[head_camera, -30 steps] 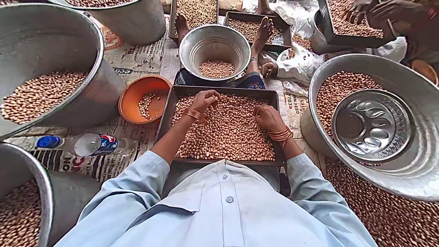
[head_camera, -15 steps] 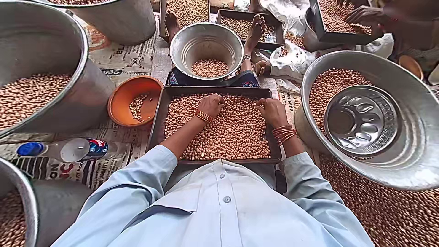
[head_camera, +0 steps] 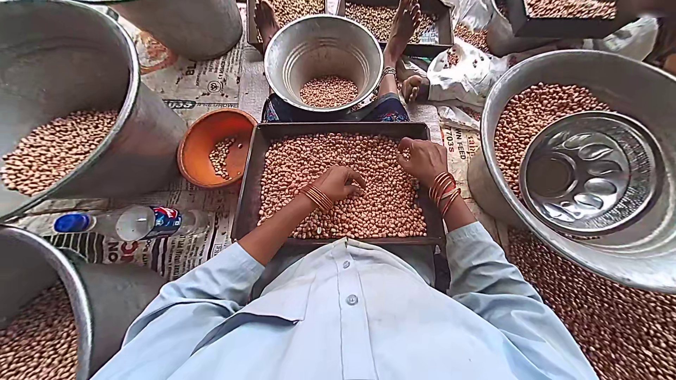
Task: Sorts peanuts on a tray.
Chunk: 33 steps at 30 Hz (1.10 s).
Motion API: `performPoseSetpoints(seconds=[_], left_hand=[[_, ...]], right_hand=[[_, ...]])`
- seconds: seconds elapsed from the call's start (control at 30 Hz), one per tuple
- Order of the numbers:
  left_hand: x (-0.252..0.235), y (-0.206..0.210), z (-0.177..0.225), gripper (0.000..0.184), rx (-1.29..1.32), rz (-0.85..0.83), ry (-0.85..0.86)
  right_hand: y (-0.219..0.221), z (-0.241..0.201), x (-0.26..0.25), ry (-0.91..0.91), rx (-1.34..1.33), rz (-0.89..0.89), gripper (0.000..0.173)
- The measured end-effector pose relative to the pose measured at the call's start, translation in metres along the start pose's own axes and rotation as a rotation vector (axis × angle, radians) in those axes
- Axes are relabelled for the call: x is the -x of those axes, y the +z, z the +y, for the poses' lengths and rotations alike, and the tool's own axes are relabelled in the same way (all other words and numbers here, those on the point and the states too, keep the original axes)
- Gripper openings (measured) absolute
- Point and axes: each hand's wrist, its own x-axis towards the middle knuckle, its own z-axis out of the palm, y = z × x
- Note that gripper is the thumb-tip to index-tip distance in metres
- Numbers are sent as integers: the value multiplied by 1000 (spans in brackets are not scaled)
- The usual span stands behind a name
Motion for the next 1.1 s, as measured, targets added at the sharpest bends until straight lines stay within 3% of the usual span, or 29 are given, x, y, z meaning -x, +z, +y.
performPoseSetpoints(seconds=[0.13, 0.2, 0.3, 0.4, 0.5, 0.6, 0.73, 0.83, 0.97, 1.1], left_hand=[[-4, 15, -1, 16, -87, 15, 46], [-1, 11, 0, 16, -81, 15, 55], [11, -11, -6, 15, -59, 118, 6], [37, -56, -24, 15, -157, 372, -148], [71, -102, -42, 20, -383, 623, -400], [89, -118, -42, 23, -464, 740, -400], [65, -70, -11, 12, -312, 568, -123], [40, -18, 0, 11, -215, 364, 10], [20, 22, 4, 15, -305, 189, 23], [21, 22, -1, 14, -179, 227, 38]], right_hand=[[-4, 8, 7, 77, -512, 130, 19], [-1, 4, 12, 79, -761, 47, 16], [0, -15, 19, -19, -567, -185, 15], [12, -35, 24, -170, -271, -295, 17], [25, -50, 26, -227, -98, -301, 18], [31, -57, 27, -270, -26, -244, 15], [28, -60, 34, -249, -60, -187, 13], [28, -55, 33, -192, -69, -268, 18], [30, -52, 35, -190, -61, -292, 16], [29, -49, 34, -181, -152, -328, 19]])
